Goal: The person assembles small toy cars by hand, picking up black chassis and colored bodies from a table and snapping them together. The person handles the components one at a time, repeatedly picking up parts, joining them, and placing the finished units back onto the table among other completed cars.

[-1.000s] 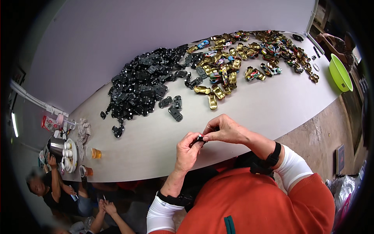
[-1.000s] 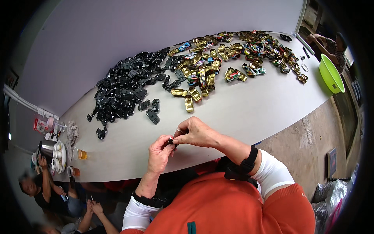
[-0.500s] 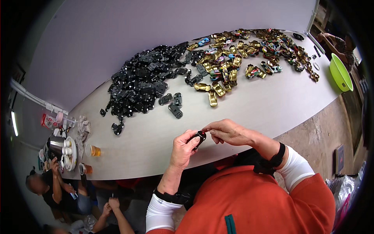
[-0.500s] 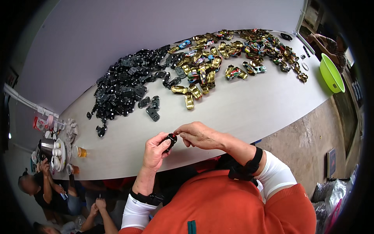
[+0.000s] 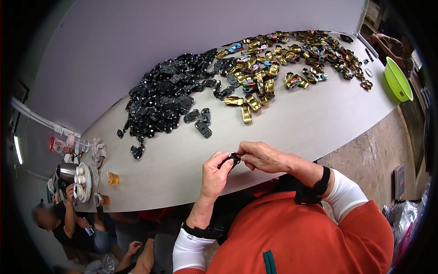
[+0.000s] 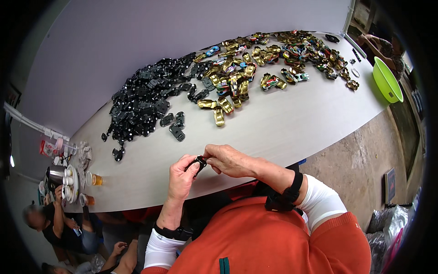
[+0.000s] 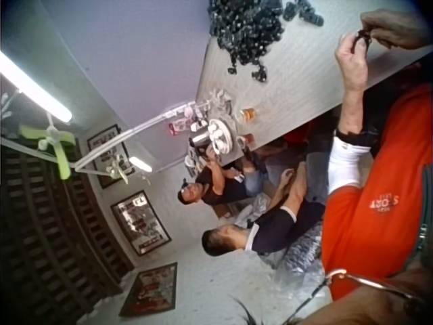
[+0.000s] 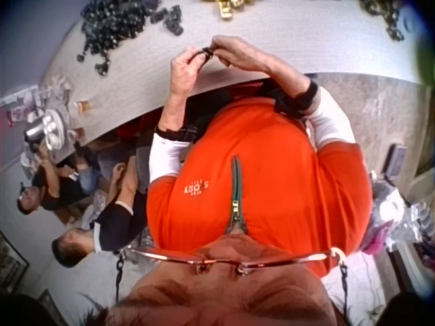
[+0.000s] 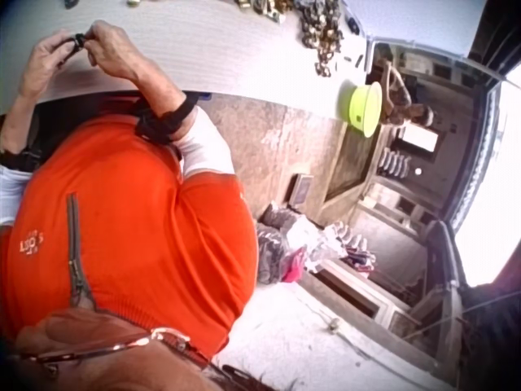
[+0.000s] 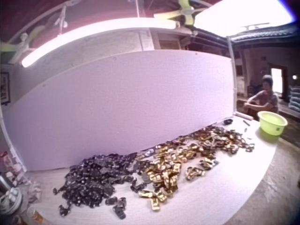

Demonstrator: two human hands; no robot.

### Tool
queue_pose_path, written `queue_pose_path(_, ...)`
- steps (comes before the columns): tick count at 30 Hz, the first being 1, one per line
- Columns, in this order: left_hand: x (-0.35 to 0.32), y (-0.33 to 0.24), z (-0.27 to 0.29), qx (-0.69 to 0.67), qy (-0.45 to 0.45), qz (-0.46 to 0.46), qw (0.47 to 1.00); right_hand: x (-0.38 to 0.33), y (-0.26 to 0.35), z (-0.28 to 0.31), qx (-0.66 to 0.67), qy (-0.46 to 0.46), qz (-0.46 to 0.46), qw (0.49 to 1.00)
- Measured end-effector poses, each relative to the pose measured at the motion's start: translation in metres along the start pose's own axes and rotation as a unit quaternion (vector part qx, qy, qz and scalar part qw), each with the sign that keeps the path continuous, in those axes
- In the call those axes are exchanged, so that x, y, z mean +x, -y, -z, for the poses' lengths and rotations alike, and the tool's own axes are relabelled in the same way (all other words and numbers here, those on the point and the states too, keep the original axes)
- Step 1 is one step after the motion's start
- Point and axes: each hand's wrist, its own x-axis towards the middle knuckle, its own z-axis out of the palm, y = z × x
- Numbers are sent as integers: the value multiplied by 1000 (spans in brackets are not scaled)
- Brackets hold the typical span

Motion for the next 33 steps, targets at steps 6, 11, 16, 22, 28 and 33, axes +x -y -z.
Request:
queue_pose_path(6, -3, 1, -9, 58, -30, -63, 996, -2, -1, -6, -137, -81, 51, 986)
queue_pose_path(11, -8, 3, -11, 4, -34, 2, 999, -3, -6, -6, -131, -56, 54, 988)
queue_pose_path(16, -35, -10, -15, -2, 89, 120, 989, -17, -11, 30, 183, -72, -44, 979)
queue_pose_path(22, -65, 132, -29, -219, 216, 431, 848, -13, -55, 74, 48, -277, -62, 958)
queue_pose_path(28, -48, 156, -54, 34, 109, 293, 949, 31, -38, 56, -222, -257, 5, 941)
queue_pose_path(33, -69, 81, -12, 196, 325, 158, 912, 84, -11, 6, -359, -159, 22, 919)
